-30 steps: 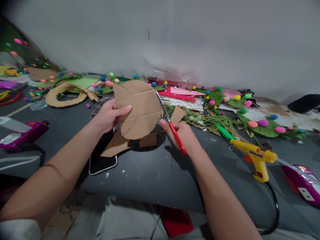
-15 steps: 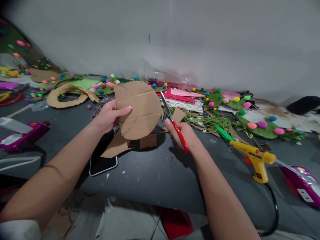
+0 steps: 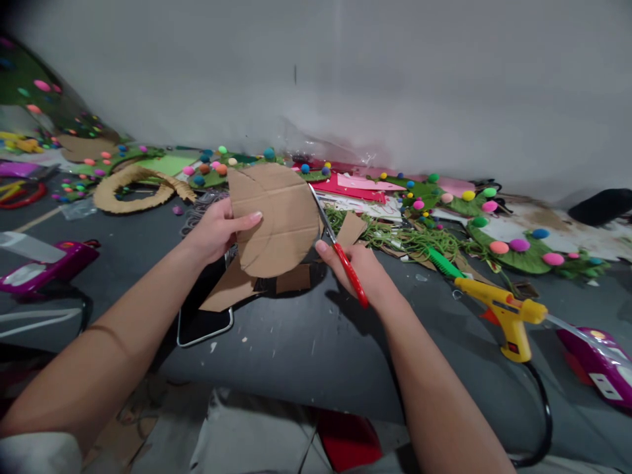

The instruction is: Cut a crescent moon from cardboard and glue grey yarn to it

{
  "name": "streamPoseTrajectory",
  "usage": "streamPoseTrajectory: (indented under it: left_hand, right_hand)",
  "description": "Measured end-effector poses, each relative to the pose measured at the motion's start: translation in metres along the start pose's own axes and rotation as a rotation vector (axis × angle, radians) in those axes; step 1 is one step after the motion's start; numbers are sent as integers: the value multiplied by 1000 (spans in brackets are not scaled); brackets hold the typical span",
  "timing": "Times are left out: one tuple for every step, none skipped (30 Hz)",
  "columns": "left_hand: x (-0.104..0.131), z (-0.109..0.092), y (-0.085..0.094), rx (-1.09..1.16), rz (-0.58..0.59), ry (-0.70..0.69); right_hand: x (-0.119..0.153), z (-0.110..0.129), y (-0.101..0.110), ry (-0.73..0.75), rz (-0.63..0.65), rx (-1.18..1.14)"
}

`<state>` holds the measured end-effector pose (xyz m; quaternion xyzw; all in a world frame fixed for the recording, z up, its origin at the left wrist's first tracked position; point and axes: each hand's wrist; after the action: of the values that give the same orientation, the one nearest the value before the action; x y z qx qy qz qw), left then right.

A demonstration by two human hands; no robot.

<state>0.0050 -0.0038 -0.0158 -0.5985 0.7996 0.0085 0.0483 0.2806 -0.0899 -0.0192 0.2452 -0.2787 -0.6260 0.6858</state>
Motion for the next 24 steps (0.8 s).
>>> streamPoseTrajectory:
  left_hand:
    - [0,0,0,4,3,6]
    - [0,0,-1,10,4,13]
    - [0,0,-1,16,4,19]
    - [0,0,-1,21,0,21]
    - [0,0,-1,23,-6,20]
    - [0,0,-1,23,-13,16]
    - [0,0,0,22,-20,11]
    - [0,0,0,18,-27,6]
    - [0,0,1,14,-35,4]
    - [0,0,1,9,-43,6]
    - [0,0,1,6,-52,7]
    - [0,0,1,10,-61,5]
    - [-1,0,0,21,-69,-1]
    - [-1,0,-1,35,-75,-9]
    - [-1,-1,-2,50,-78,-17]
    - [-1,-1,-3,61,-80,-21]
    - [-1,-2,-4,67,-79,-22]
    - [-1,-2,-4,66,-73,-23]
    - [0,-2,-3,58,-59,-20]
    - [0,-1,-2,43,-43,-16]
    - [0,0,0,26,-28,-14]
    - [0,0,2,7,-10,-15]
    - [0,1,4,-12,9,-17]
    - [0,2,6,-30,28,-20]
  right_hand:
    - [0,0,-1,1,-16,-12]
    - [0,1,-2,-5,-32,-16]
    - [0,1,-2,-14,-45,-14]
    - [-1,0,-2,-22,-54,-7]
    - [-1,0,-2,-29,-59,-1]
    - [-1,0,-2,-35,-59,2]
    - [-1,-1,-2,-39,-58,1]
    - [-1,-1,-2,-42,-59,-3]
    - [-2,-1,-2,-47,-62,-12]
    - [-2,-1,-2,-50,-62,-25]
    - [-2,-1,-3,-48,-57,-38]
    - [-1,0,-4,-42,-49,-47]
    - [-1,0,-4,-31,-38,-52]
    - [-1,1,-5,-18,-24,-55]
    - [-1,1,-6,-7,-9,-57]
    - [-2,1,-6,-1,1,-60]
    - [-2,0,-7,-1,3,-64]
    - [-3,-1,-6,-7,-5,-70]
    - [-4,-3,-6,-21,-25,-77]
    - [-6,-5,-5,-42,-56,-89]
    - [-7,-7,-3,-65,-89,-105]
    - [-9,-9,-1,-87,-117,-122]
    - [-10,-11,1,-104,-133,-132]
    - [-10,-12,4,-112,-136,-129]
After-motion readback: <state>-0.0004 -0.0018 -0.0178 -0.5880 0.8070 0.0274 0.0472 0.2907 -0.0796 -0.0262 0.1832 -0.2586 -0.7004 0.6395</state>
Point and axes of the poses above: each hand's wrist, its own x-axis away from the middle knuckle, its own y-axis out of the back of the hand, z = x × y, and after that the axes turned 1 degree about -y, right-handed
